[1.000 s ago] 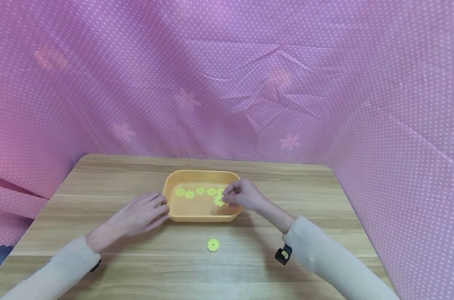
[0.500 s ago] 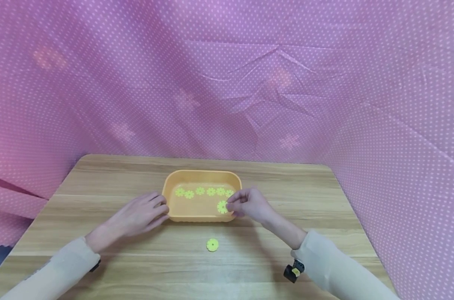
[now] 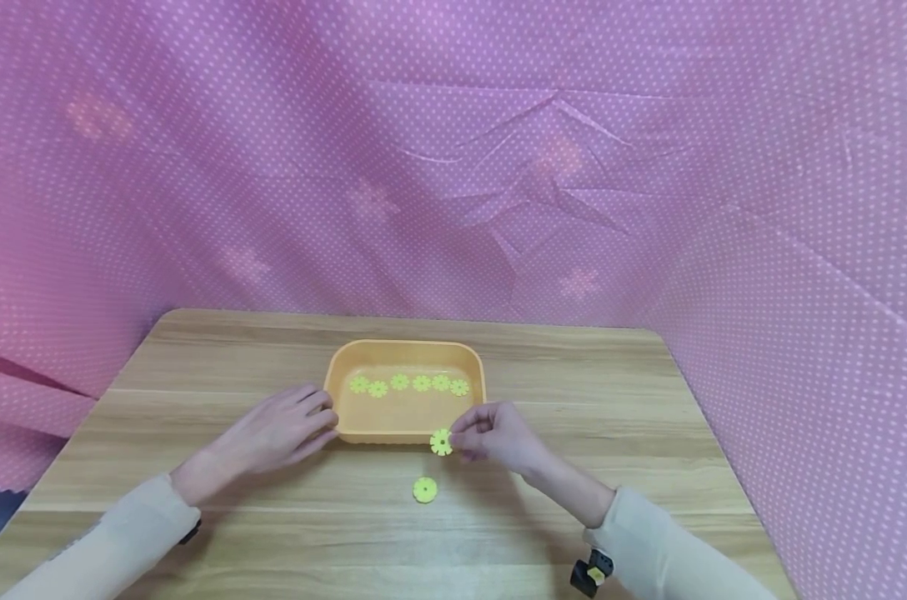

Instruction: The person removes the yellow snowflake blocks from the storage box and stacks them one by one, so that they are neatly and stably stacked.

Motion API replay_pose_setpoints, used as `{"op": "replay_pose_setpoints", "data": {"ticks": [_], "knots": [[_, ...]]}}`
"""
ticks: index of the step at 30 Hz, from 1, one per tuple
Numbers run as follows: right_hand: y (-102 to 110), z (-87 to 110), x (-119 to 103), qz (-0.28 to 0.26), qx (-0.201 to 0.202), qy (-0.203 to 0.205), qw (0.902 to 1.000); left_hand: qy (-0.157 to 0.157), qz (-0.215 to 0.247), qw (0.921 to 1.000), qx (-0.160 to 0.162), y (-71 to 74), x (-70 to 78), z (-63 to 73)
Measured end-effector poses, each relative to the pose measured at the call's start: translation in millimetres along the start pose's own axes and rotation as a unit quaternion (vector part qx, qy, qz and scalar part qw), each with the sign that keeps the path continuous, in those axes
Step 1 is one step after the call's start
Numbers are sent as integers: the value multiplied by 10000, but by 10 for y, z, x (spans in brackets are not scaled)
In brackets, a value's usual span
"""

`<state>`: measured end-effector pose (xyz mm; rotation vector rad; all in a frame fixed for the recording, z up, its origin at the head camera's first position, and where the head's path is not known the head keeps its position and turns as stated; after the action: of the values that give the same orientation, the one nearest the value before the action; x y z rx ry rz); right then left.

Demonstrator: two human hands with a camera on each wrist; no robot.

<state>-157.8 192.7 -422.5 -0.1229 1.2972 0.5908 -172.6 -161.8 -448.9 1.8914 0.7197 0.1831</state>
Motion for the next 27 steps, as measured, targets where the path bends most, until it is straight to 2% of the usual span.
{"op": "replay_pose_setpoints", "data": {"ticks": [12,27], "knots": [[-209,40,174,-188,-153,-24,9997,57,23,10000,-48,-13,-9,-7],[-354,2,394,-402,-154,-191,9989,115,22,9998,-131,12,6,-30]]}}
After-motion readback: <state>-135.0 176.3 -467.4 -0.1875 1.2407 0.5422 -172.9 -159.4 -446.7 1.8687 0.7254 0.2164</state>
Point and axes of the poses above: each hand's wrist, its own z-axis away from the middle knuckle, its own y-axis out of the back of the hand, x = y × z, the point moved 2 cm from there along -z, towards the middle knuckle, and after that the axes turned 1 degree about z, right-handed, at the moved point
